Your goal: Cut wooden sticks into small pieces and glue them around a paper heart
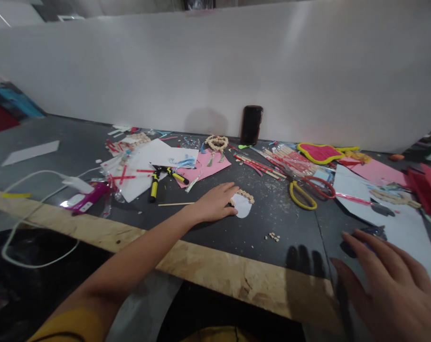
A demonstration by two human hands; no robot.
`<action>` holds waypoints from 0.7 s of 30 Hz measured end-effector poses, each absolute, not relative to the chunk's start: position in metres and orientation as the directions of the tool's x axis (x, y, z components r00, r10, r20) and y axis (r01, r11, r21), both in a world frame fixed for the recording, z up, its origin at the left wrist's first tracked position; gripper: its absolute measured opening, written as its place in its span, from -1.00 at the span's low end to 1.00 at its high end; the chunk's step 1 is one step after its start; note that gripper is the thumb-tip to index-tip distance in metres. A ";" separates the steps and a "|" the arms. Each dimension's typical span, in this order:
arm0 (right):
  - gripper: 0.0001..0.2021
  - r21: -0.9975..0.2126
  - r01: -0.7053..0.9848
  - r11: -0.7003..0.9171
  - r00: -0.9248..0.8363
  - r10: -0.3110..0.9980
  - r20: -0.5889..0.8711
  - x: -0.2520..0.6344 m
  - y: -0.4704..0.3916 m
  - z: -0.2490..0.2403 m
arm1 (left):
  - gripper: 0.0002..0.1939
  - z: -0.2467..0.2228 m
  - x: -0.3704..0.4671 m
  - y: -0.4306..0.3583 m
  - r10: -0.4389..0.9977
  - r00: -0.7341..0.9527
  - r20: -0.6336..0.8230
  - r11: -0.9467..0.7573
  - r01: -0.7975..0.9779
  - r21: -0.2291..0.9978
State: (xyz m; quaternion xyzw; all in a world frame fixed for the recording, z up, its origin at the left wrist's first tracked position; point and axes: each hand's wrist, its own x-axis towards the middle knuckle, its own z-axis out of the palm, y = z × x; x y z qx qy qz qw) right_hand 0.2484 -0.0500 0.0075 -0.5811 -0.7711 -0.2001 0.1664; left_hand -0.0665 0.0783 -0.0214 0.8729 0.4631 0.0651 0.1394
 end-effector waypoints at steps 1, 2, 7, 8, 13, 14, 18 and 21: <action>-0.59 0.090 0.944 0.319 -0.322 0.818 0.476 0.242 -0.044 0.008 | -0.31 -0.021 -0.067 0.079 0.823 0.568 -0.022 -0.536 0.788 0.305; -0.61 0.059 0.922 0.383 -0.366 0.811 0.456 0.235 -0.038 0.008 | -0.32 -0.021 -0.066 0.080 0.819 0.574 -0.022 -0.541 0.784 0.303; -0.68 -0.204 0.849 0.487 -0.444 0.868 0.224 0.197 0.009 0.001 | -0.40 -0.022 -0.064 0.079 0.800 0.599 0.031 -0.584 0.766 0.268; -0.68 -0.257 0.855 0.450 -0.425 0.893 0.150 0.189 0.020 0.000 | -0.41 -0.024 -0.063 0.079 0.798 0.601 0.041 -0.590 0.765 0.259; -0.69 -0.289 0.865 0.410 -0.409 0.910 0.067 0.156 0.067 -0.008 | -0.42 -0.034 -0.062 0.079 0.804 0.593 0.049 -0.589 0.781 0.209; -0.69 -0.280 0.869 0.409 -0.408 0.911 0.065 0.152 0.072 -0.010 | -0.43 -0.036 -0.062 0.079 0.807 0.588 0.052 -0.586 0.785 0.200; -0.73 -0.248 0.881 0.402 -0.404 0.914 0.048 0.142 0.085 -0.015 | -0.44 -0.040 -0.062 0.080 0.812 0.581 0.062 -0.581 0.792 0.185; -0.79 -0.231 0.881 0.412 -0.417 0.908 0.029 0.139 0.088 -0.015 | -0.44 -0.040 -0.062 0.079 0.810 0.583 0.058 -0.582 0.791 0.189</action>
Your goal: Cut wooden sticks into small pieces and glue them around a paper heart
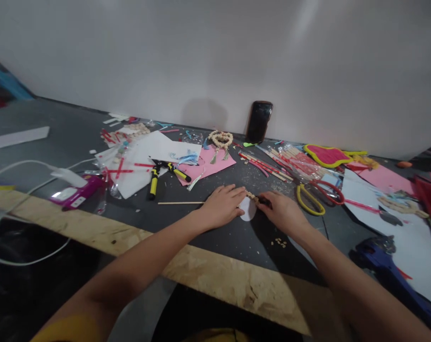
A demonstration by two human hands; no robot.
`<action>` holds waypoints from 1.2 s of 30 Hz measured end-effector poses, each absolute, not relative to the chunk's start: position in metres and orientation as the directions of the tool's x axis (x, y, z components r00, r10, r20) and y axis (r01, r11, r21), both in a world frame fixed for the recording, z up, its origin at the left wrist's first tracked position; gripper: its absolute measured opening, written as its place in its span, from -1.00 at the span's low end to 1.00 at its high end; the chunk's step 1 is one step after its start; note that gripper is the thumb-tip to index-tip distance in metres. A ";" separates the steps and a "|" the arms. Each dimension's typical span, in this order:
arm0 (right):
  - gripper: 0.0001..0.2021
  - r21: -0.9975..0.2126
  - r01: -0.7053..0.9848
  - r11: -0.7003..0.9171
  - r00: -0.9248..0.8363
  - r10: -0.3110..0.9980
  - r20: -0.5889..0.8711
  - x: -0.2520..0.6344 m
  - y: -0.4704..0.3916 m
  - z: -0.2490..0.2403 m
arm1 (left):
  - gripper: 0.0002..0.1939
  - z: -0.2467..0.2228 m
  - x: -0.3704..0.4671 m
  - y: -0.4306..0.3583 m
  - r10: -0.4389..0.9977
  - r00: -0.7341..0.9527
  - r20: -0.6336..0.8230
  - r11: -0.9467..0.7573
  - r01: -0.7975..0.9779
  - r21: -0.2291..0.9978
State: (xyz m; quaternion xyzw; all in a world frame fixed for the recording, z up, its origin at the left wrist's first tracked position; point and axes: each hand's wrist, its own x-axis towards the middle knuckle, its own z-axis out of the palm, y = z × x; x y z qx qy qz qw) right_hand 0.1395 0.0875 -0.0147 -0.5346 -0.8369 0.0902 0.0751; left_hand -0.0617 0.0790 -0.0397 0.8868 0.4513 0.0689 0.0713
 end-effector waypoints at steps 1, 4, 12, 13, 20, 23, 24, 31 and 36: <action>-0.80 -0.227 0.881 0.416 -0.422 0.906 0.025 0.139 0.088 -0.014 | -0.44 -0.039 -0.062 0.079 0.810 0.583 0.059 -0.583 0.790 0.190; -0.79 -0.216 0.881 0.421 -0.427 0.904 0.019 0.139 0.087 -0.013 | -0.44 -0.039 -0.062 0.078 0.810 0.582 0.066 -0.583 0.790 0.191; -0.77 -0.203 0.876 0.437 -0.441 0.897 0.031 0.140 0.087 -0.014 | -0.45 -0.038 -0.060 0.075 0.819 0.571 0.062 -0.571 0.798 0.191; -0.74 -0.204 0.873 0.444 -0.446 0.894 0.035 0.141 0.087 -0.012 | -0.45 -0.036 -0.059 0.074 0.822 0.566 0.066 -0.567 0.802 0.185; -0.68 -0.216 0.868 0.446 -0.401 0.889 0.221 0.182 0.043 0.021 | -0.50 -0.006 -0.086 0.057 0.842 0.514 0.166 -0.534 0.837 0.115; -0.68 -0.303 0.887 0.348 -0.224 0.899 0.376 0.214 -0.006 0.019 | -0.51 -0.005 -0.111 0.029 0.859 0.448 0.249 -0.487 0.864 0.127; -0.69 -0.330 0.896 0.298 -0.142 0.895 0.423 0.223 -0.024 0.013 | -0.53 -0.009 -0.118 0.017 0.872 0.404 0.276 -0.453 0.880 0.145; -0.70 -0.470 0.864 0.181 0.075 0.877 0.475 0.231 -0.085 -0.039 | -0.60 -0.053 -0.130 -0.039 0.889 0.218 0.403 -0.320 0.925 0.204; -0.68 -0.496 0.854 0.159 0.103 0.882 0.460 0.224 -0.080 -0.033 | -0.60 -0.059 -0.125 -0.041 0.876 0.094 0.473 -0.226 0.946 0.232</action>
